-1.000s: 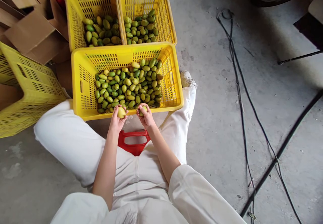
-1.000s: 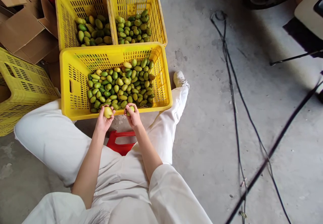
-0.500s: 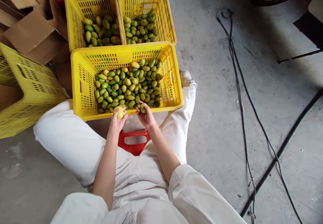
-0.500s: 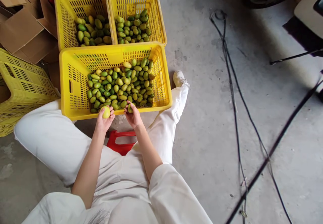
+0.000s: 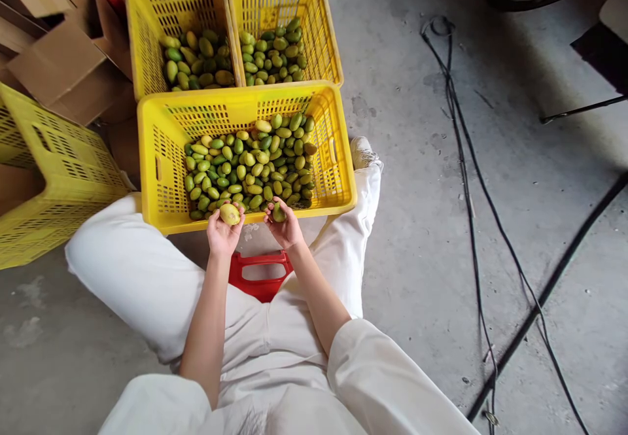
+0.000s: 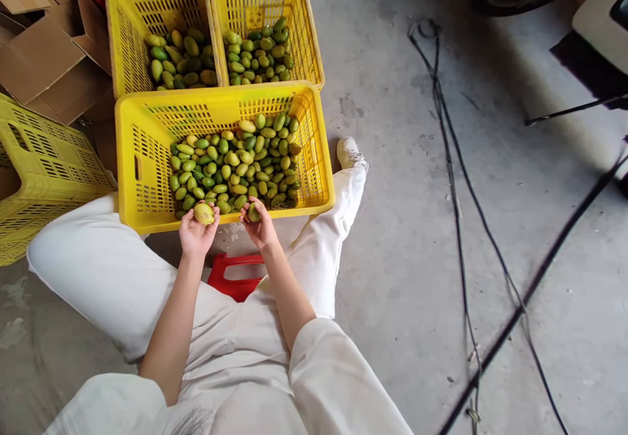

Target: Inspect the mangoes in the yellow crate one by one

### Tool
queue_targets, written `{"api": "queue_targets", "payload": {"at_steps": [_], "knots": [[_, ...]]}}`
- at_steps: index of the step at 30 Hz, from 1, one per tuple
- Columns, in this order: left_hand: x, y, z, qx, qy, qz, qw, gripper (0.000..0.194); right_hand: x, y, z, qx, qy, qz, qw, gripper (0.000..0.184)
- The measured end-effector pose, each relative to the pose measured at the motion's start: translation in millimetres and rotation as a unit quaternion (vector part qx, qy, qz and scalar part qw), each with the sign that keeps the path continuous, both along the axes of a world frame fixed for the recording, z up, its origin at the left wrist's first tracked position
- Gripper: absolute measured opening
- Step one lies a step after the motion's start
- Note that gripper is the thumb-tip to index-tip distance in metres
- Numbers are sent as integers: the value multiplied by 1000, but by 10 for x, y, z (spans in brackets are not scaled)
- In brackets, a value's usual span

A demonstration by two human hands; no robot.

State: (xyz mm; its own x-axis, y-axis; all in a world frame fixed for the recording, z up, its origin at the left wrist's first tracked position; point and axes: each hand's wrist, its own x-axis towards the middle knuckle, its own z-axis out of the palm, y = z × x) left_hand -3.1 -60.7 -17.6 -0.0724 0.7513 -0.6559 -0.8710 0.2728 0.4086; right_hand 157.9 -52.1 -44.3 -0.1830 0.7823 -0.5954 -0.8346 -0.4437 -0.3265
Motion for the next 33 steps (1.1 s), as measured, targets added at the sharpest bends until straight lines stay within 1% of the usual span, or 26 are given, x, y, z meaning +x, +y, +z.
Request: {"api": "queue_targets", "payload": {"at_steps": [2, 4, 7, 9, 11, 13, 15, 18, 19, 20, 22, 24, 27, 29, 31, 32, 33], "knots": [[7, 1, -35, -4, 8, 8, 1000, 19, 14, 5, 19, 1, 35, -9, 999, 29], [20, 1, -88, -4, 33, 14, 999, 21, 15, 19, 35, -5, 50, -13, 999, 34], [28, 1, -165, -11, 83, 38, 996, 28, -9, 47, 54, -10, 22, -6, 1000, 40], [22, 7, -189, -23, 94, 58, 994, 32, -34, 58, 70, -11, -4, -8, 1000, 40], [18, 18, -186, -29, 88, 62, 994, 34, -59, 59, 90, -23, -16, -20, 999, 37], [19, 32, -170, -31, 87, 49, 994, 34, -87, 60, 113, -44, -17, -35, 998, 30], [28, 44, -158, -37, 101, 40, 993, 32, -123, 76, 134, -66, -20, -55, 996, 21], [48, 50, -164, -51, 131, 47, 989, 29, -195, 163, 141, -109, -34, -97, 989, 6], [55, 50, -170, -56, 137, 50, 988, 28, -220, 214, 135, -130, -40, -106, 985, 3], [61, 49, -177, -59, 141, 51, 987, 29, -244, 276, 125, -157, -52, -107, 980, 8], [72, 44, -191, -60, 143, 47, 987, 31, -287, 435, 100, -215, -89, -85, 969, 18], [81, 37, -205, -57, 142, 46, 987, 32, -320, 647, 88, -252, -129, -50, 958, 23], [89, 26, -228, -51, 139, 46, 988, 32, -341, 1103, 159, -238, -152, -24, 959, 19], [92, 20, -245, -47, 131, 45, 989, 33, -329, 1505, 292, -202, -159, -19, 966, 13], [93, 15, -260, -39, 124, 44, 990, 34, -290, 1939, 470, -152, -159, -19, 975, 21], [94, 13, -267, -34, 122, 44, 991, 34, -259, 2140, 557, -100, -157, -19, 982, 31], [95, 12, -271, -30, 121, 44, 991, 34, -221, 2314, 631, 6, -162, -20, 987, 41]]}}
